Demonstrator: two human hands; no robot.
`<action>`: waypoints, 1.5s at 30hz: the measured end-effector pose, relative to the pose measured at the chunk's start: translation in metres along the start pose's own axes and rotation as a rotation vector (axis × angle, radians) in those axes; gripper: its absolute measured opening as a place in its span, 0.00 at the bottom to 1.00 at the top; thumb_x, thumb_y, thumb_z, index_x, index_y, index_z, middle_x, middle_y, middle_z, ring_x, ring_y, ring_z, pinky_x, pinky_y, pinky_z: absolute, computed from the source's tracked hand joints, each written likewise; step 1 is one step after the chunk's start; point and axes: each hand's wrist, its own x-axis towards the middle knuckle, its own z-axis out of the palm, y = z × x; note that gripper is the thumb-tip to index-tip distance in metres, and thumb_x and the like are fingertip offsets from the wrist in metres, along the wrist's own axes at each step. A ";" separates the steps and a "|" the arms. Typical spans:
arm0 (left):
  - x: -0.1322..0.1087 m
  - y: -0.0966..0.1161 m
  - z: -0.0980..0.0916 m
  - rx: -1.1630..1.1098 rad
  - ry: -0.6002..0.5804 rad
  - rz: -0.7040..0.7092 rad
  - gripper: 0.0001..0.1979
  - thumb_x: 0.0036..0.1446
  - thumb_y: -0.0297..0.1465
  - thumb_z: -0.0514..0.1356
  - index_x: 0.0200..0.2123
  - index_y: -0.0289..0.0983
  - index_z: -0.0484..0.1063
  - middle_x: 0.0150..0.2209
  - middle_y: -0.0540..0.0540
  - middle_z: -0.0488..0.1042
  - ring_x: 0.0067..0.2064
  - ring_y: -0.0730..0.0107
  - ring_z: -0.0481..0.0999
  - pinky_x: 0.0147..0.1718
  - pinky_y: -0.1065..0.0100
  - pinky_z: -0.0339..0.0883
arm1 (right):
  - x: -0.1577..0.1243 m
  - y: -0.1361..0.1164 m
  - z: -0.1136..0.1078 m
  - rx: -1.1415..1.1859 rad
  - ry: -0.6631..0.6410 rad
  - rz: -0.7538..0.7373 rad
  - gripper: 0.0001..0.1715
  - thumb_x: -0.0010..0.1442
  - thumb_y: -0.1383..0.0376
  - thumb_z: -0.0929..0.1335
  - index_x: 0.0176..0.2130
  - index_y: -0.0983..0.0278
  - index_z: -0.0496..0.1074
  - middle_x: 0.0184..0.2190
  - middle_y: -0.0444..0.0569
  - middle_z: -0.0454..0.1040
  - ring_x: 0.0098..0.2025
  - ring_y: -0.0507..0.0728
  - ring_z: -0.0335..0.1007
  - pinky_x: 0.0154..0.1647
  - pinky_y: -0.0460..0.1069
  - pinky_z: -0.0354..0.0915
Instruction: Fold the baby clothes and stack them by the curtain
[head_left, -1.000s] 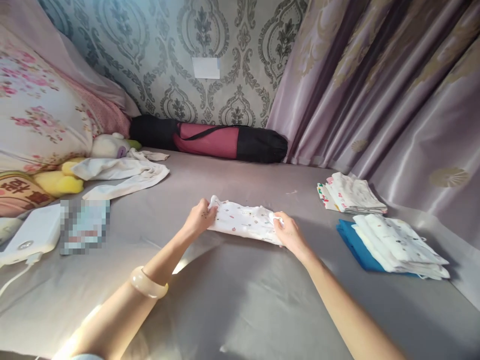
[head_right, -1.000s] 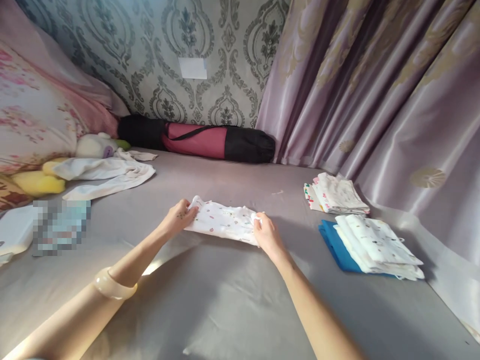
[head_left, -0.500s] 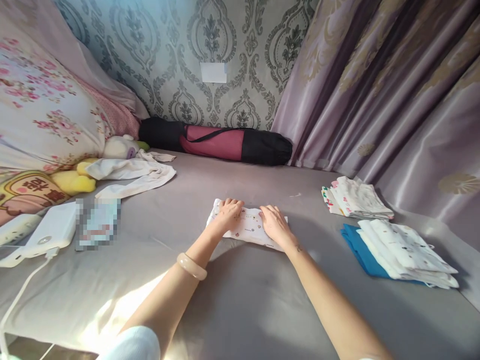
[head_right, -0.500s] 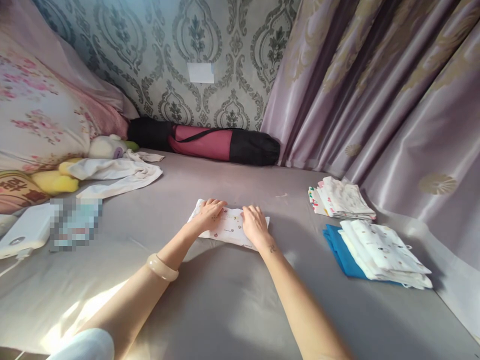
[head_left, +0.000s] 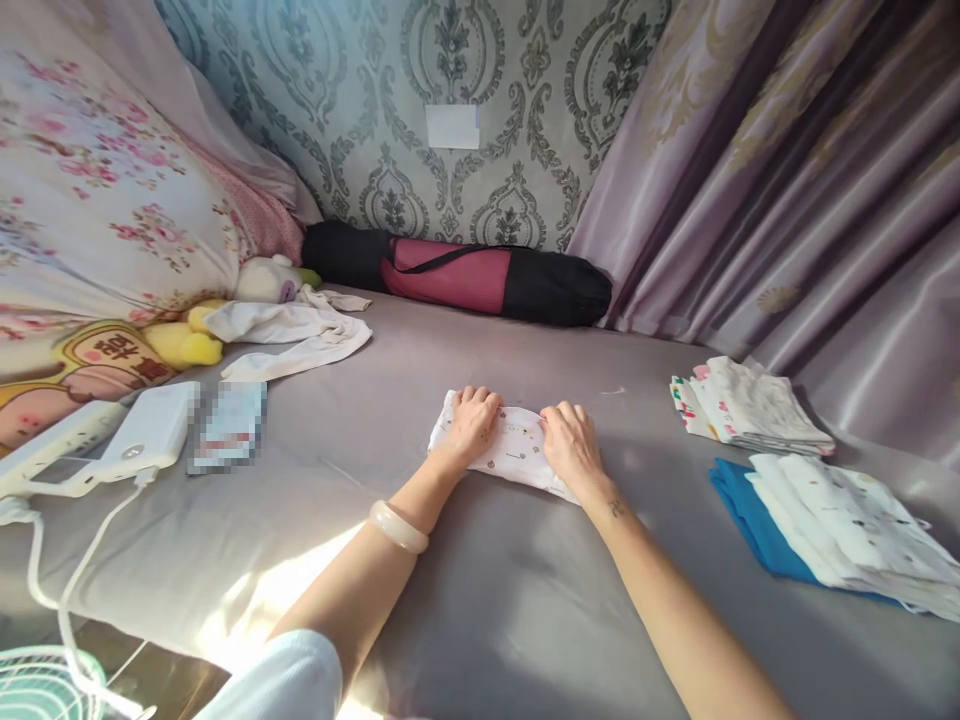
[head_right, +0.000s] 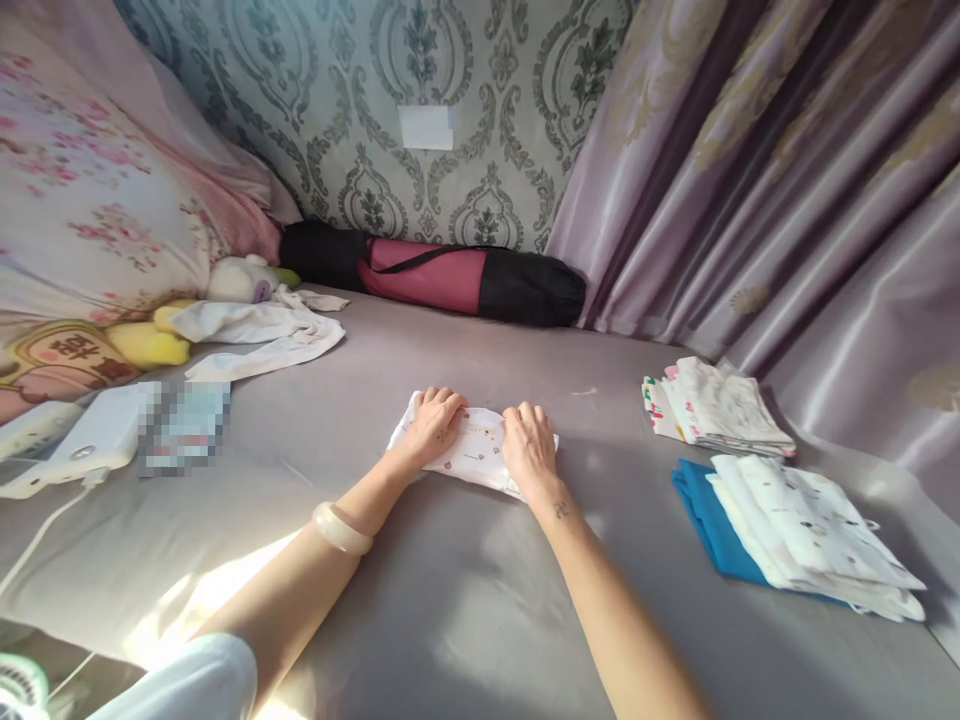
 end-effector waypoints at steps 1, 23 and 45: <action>0.000 0.000 0.001 0.007 0.004 -0.004 0.14 0.65 0.26 0.47 0.45 0.39 0.70 0.45 0.43 0.72 0.47 0.58 0.65 0.49 0.57 0.55 | 0.000 0.000 0.001 -0.019 0.006 -0.005 0.17 0.68 0.67 0.58 0.43 0.63 0.74 0.43 0.56 0.72 0.47 0.62 0.63 0.48 0.54 0.59; -0.044 -0.003 0.004 0.150 -0.158 0.001 0.30 0.68 0.42 0.41 0.67 0.33 0.54 0.69 0.38 0.52 0.70 0.50 0.49 0.66 0.48 0.42 | -0.033 -0.045 0.031 0.199 -0.071 -0.132 0.32 0.70 0.62 0.51 0.68 0.75 0.53 0.69 0.60 0.50 0.71 0.62 0.45 0.70 0.58 0.45; -0.042 0.013 -0.027 0.149 -0.105 0.057 0.31 0.69 0.43 0.38 0.69 0.34 0.50 0.72 0.38 0.44 0.72 0.52 0.37 0.67 0.45 0.33 | -0.046 -0.013 0.003 0.132 0.001 -0.056 0.36 0.70 0.57 0.50 0.70 0.73 0.46 0.72 0.57 0.41 0.73 0.61 0.32 0.71 0.62 0.34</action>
